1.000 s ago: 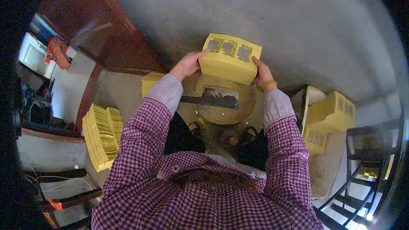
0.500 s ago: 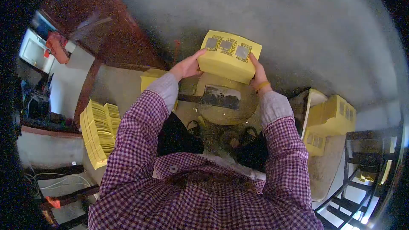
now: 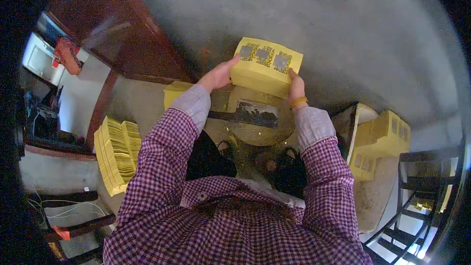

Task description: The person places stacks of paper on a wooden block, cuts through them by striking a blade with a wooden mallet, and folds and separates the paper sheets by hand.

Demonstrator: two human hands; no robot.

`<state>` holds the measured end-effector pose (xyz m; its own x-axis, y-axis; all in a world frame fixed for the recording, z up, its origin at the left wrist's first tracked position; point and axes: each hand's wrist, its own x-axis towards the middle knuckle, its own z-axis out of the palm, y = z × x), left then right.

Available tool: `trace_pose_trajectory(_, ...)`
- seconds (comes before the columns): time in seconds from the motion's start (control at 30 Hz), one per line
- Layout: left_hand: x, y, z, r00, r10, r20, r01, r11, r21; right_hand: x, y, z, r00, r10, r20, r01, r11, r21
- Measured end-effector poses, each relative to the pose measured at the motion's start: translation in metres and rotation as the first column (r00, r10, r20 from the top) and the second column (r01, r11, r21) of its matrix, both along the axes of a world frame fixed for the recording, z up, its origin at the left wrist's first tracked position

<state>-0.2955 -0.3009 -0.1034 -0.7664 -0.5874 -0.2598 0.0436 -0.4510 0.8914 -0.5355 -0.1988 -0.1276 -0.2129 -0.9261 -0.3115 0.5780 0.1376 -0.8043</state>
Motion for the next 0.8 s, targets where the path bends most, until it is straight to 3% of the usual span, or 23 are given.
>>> trace_pose_trajectory(0.13, -0.005, 0.008, -0.006, 0.996, 0.085, -0.032, -0.085, 0.996, 0.018, 0.004, 0.001, 0.007, 0.998, -0.050, 0.032, 0.049, 0.998, 0.040)
trace_pose_trajectory(0.2, -0.005, 0.023, -0.001, 0.944, 0.270, -0.189, -0.259, 0.963, 0.079, 0.001, 0.010, 0.020, 0.998, -0.045, 0.052, 0.042, 0.998, 0.055)
trace_pose_trajectory(0.23, -0.001, 0.026, -0.003, 0.946, 0.263, -0.189, -0.253, 0.965, 0.073, 0.001, 0.015, 0.026, 0.996, -0.035, 0.079, 0.029, 0.997, 0.077)
trace_pose_trajectory(0.27, 0.007, 0.026, -0.006, 0.925, 0.381, -0.019, -0.380, 0.925, 0.025, -0.007, 0.013, 0.020, 0.996, -0.037, 0.082, 0.031, 0.997, 0.070)
trace_pose_trajectory(0.3, 0.016, 0.025, -0.011, 0.857, 0.495, 0.142, -0.494, 0.868, -0.045, -0.023, 0.006, 0.005, 0.931, -0.259, -0.259, 0.261, 0.965, -0.026)
trace_pose_trajectory(0.33, 0.029, 0.031, -0.020, 0.855, 0.499, 0.142, -0.497, 0.866, -0.049, -0.024, 0.007, 0.009, 0.707, -0.460, -0.538, 0.431, 0.883, -0.188)
trace_pose_trajectory(0.37, 0.044, 0.041, -0.030, 0.853, 0.411, 0.322, -0.279, 0.880, -0.384, -0.029, 0.007, 0.015, 0.711, -0.456, -0.535, 0.425, 0.885, -0.190)
trace_pose_trajectory(0.4, 0.054, 0.058, -0.037, 0.779, 0.368, 0.508, 0.032, 0.786, -0.618, -0.025, 0.020, 0.055, 0.685, -0.428, -0.589, 0.313, 0.904, -0.293)
trace_pose_trajectory(0.43, 0.056, 0.084, -0.026, 0.655, 0.311, 0.689, 0.341, 0.693, -0.636, -0.020, 0.031, 0.086, 0.650, -0.409, -0.641, 0.192, 0.904, -0.382)
trace_pose_trajectory(0.47, 0.056, 0.110, -0.013, 0.478, 0.294, 0.828, 0.620, 0.554, -0.555, -0.015, 0.032, 0.102, 0.651, -0.409, -0.639, 0.192, 0.904, -0.383)
trace_pose_trajectory(0.5, 0.057, 0.124, -0.021, 0.478, 0.300, 0.826, 0.619, 0.552, -0.558, -0.012, 0.025, 0.119, 0.608, -0.130, -0.783, -0.070, 0.974, -0.216)
trace_pose_trajectory(0.53, 0.058, 0.134, -0.031, 0.497, 0.340, 0.798, 0.686, 0.409, -0.602, -0.013, 0.017, 0.130, 0.482, 0.148, -0.864, -0.308, 0.951, -0.009)
trace_pose_trajectory(0.57, 0.057, 0.139, -0.039, 0.522, 0.374, 0.767, 0.737, 0.255, -0.626, -0.019, 0.001, 0.117, 0.480, 0.141, -0.866, -0.306, 0.952, -0.015)
trace_pose_trajectory(0.6, 0.050, 0.140, -0.027, 0.414, 0.339, 0.845, 0.757, 0.387, -0.526, -0.027, -0.022, 0.083, 0.159, 0.170, -0.972, -0.413, 0.906, 0.091)
trace_pose_trajectory(0.63, 0.051, 0.143, -0.026, 0.418, 0.344, 0.841, 0.755, 0.384, -0.532, -0.032, -0.034, 0.062, -0.181, 0.156, -0.971, -0.474, 0.851, 0.225)
trace_pose_trajectory(0.67, 0.054, 0.146, -0.026, 0.459, 0.278, 0.844, 0.703, 0.468, -0.536, -0.031, -0.031, 0.058, -0.187, 0.149, -0.971, -0.476, 0.851, 0.222)
trace_pose_trajectory(0.7, 0.057, 0.150, -0.027, 0.503, 0.213, 0.838, 0.648, 0.549, -0.528, -0.027, -0.023, 0.053, -0.101, 0.115, -0.988, -0.440, 0.886, 0.148)
trace_pose_trajectory(0.73, 0.054, 0.161, -0.012, 0.506, 0.219, 0.834, 0.641, 0.552, -0.534, -0.021, -0.015, 0.053, -0.017, 0.078, -0.997, -0.400, 0.913, 0.078)
trace_pose_trajectory(0.8, 0.049, 0.194, 0.008, 0.593, 0.275, 0.757, 0.591, 0.490, -0.641, -0.008, 0.002, 0.060, -0.010, 0.079, -0.997, -0.377, 0.923, 0.077)
